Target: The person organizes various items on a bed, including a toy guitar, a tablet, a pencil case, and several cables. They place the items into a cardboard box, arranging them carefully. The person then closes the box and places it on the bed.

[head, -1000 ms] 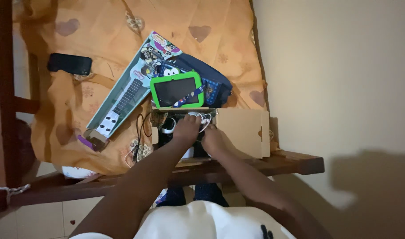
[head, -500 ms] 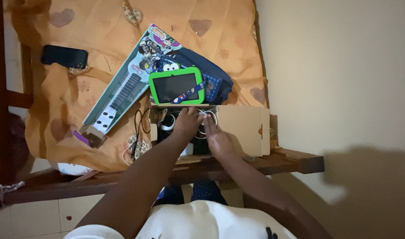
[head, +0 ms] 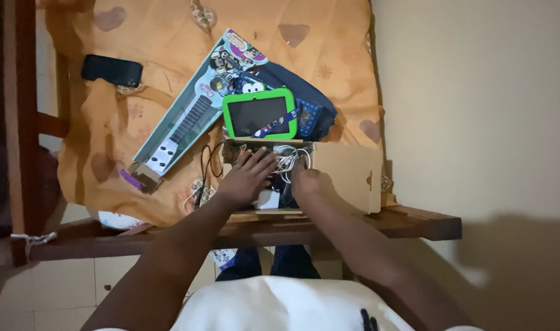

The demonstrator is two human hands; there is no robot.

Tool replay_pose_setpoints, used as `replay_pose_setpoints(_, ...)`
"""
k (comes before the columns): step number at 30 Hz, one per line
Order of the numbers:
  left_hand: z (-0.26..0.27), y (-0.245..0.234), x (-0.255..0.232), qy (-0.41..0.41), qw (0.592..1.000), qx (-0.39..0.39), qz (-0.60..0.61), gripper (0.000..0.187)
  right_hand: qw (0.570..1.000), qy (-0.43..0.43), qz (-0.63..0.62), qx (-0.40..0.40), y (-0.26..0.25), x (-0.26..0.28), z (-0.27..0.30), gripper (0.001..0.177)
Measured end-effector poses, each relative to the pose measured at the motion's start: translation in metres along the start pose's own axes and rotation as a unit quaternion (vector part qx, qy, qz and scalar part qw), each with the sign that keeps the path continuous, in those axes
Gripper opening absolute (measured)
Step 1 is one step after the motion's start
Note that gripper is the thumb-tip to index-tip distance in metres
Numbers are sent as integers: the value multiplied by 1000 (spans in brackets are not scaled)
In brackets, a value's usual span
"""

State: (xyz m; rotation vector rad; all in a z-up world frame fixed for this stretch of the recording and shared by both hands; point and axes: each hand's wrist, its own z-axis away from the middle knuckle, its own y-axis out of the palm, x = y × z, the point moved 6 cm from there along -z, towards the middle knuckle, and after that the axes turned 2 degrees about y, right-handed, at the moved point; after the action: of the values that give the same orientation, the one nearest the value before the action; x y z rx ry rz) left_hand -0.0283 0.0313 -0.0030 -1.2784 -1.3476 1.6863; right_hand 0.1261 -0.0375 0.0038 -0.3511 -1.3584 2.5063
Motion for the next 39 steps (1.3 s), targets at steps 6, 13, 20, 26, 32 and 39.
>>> replay_pose_setpoints(6,14,23,3,-32,999,35,-7,77,974,-148,163,53,-31,10,24,72)
replay_pose_setpoints(13,6,23,3,-51,993,99,-50,78,974,-173,-39,-142,-39,-26,53,47)
replay_pose_setpoints(20,0,24,3,-49,988,131,-65,79,945,-171,-119,-251,-23,-42,58,51)
replay_pose_setpoints(26,3,19,3,-47,987,129,-78,79,939,-175,-121,-272,3,-39,41,37)
replay_pose_setpoints(32,9,-9,1,-44,989,130,-59,83,938,-46,-220,-262,-16,-49,42,28)
replay_pose_setpoints(39,31,-22,5,-57,994,86,36,87,883,-70,-326,-331,-41,-44,50,33)
